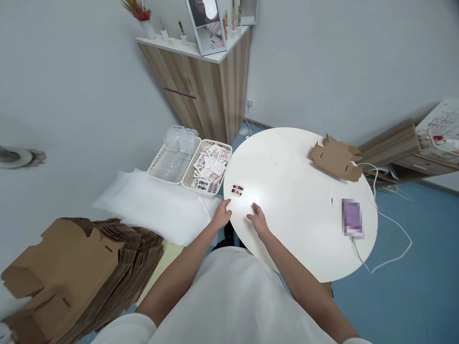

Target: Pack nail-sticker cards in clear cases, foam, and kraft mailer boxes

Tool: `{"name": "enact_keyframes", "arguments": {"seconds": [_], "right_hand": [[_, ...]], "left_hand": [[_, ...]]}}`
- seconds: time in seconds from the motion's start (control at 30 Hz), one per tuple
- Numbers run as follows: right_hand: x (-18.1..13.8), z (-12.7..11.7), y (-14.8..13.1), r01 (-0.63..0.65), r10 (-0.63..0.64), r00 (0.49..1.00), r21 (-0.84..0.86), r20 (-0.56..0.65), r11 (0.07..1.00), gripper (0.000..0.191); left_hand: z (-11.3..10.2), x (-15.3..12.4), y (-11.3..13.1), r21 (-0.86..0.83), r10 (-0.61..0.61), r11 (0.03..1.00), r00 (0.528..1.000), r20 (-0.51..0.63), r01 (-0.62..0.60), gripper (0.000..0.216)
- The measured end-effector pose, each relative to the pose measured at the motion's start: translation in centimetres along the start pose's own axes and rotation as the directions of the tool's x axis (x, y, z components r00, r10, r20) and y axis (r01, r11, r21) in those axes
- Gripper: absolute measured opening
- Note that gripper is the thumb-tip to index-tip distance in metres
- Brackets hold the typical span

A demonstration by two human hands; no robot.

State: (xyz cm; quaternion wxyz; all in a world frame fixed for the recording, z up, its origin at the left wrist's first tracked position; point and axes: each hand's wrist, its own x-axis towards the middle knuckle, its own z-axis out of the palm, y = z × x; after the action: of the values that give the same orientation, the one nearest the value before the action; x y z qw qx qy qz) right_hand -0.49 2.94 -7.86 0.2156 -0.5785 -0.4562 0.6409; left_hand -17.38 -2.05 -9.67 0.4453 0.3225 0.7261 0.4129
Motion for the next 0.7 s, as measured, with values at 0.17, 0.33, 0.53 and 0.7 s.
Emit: {"name": "enact_keyframes", "arguments": {"seconds": [0.17, 0.33, 0.53, 0.7], "right_hand": [[-0.1, 0.2, 1.1, 0.040, -0.049, 0.995, -0.102, -0.083, 0.994, 0.054], [-0.7, 1.4, -0.1, 0.086, -0.099, 0.987, -0.105, -0.124, 0.991, 0.053], [-1.3, 6.3, -4.7, 0.388, -0.386, 0.921, 0.077, -0.046, 0.918, 0.044], [-0.9, 11.4, -6.5, 0.416, -0.422, 0.898, 0.072, 0.127, 0.907, 0.028]], "left_hand": [[-2.0, -3.6, -0.9, -0.019, -0.053, 0.998, 0.996, -0.070, 0.052, 0.041], [-4.6, -6.1, -1.8, -0.052, -0.083, 0.996, 0.979, -0.185, 0.075, 0.036], [-9.4, -8.0, -0.4, -0.206, -0.109, 0.976, 0.972, -0.207, 0.066, 0.037], [-14.4, -8.8, 0.0, -0.331, -0.130, 0.943, 0.955, -0.266, 0.036, 0.038]]}}
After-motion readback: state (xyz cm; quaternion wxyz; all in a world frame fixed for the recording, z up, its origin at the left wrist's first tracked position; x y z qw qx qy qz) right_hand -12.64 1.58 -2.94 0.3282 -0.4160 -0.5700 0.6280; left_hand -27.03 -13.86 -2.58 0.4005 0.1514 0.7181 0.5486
